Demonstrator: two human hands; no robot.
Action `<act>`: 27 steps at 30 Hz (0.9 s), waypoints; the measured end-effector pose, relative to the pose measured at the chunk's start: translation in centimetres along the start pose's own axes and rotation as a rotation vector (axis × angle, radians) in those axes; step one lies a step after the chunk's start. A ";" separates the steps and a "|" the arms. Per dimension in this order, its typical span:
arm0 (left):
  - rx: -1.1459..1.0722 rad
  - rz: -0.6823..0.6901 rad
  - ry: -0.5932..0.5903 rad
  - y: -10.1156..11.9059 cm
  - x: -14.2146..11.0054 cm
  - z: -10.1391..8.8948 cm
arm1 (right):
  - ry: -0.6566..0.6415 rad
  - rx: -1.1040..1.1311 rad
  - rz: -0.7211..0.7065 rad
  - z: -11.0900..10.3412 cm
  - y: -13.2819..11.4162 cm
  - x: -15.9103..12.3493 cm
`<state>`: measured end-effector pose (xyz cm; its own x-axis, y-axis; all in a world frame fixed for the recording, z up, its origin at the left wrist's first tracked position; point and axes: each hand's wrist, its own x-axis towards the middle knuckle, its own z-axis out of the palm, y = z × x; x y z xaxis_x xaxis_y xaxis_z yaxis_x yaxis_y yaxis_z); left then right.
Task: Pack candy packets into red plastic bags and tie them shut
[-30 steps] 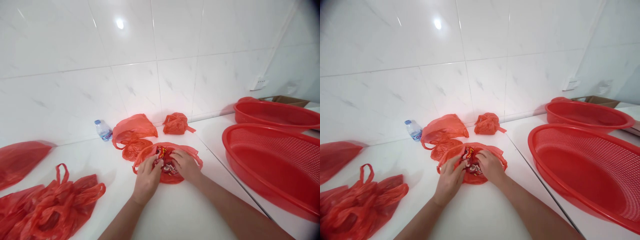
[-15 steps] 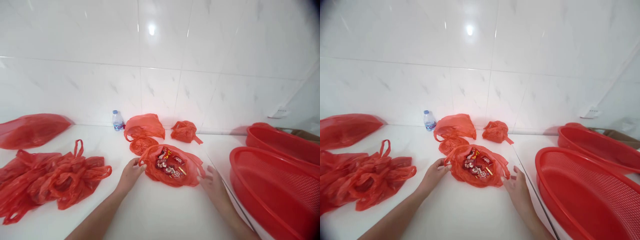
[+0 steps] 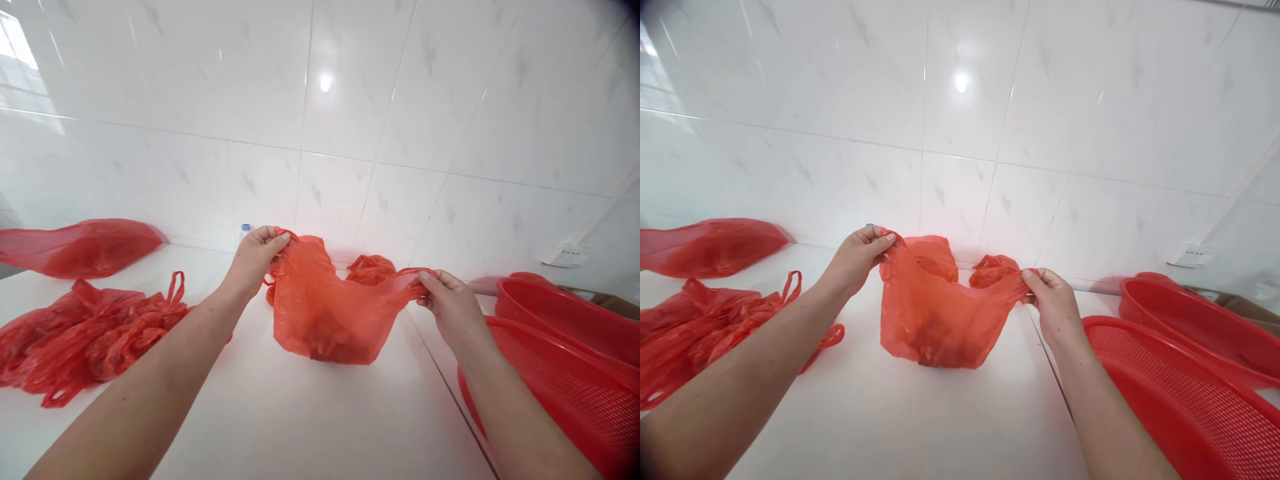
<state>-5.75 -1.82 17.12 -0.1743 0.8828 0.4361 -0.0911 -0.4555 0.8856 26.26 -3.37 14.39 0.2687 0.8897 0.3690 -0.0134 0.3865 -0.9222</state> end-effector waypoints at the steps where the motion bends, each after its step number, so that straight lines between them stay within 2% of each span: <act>1: 0.036 -0.003 -0.007 0.3 0.2 0.0 | -0.029 -0.022 0.010 0.1 -0.3 0.3; 3: 0.094 -0.002 -0.011 0.6 0.4 0.1 | -0.062 -0.043 -0.007 0.3 -0.9 0.7; 8: 0.105 0.077 -0.026 1.3 0.4 0.1 | -0.037 -0.078 -0.145 0.2 -2.7 0.6; 12: 0.243 0.029 -0.171 0.9 -1.6 -1.4 | 0.006 -0.261 -0.135 -0.9 -1.6 -1.0; 16: 0.419 -0.083 -0.397 -2.5 -4.5 -4.9 | -0.051 -0.273 -0.024 -2.3 2.3 -3.4; 18: 0.442 -0.180 -0.460 -5.0 -5.9 -6.6 | -0.152 -0.238 -0.013 -2.9 4.4 -4.5; 20: 0.438 -0.285 -0.490 -7.3 -7.1 -7.5 | -0.296 -0.278 0.013 -3.2 6.2 -5.3; 23: 0.307 -0.400 -0.509 -9.4 -8.5 -6.5 | -0.482 -0.389 0.099 -2.6 8.1 -5.8; 25: 0.093 -0.404 -0.522 -10.1 -9.1 -4.6 | -0.524 -0.392 0.162 -1.2 8.9 -5.6; 27: -0.117 -0.368 -0.471 -10.4 -9.3 -2.2 | -0.506 -0.307 0.191 0.6 9.4 -5.2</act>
<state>-5.34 -5.55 3.56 0.3393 0.9283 0.1521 -0.1747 -0.0967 0.9799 24.15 -4.22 3.86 -0.2017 0.9702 0.1341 0.2818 0.1886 -0.9408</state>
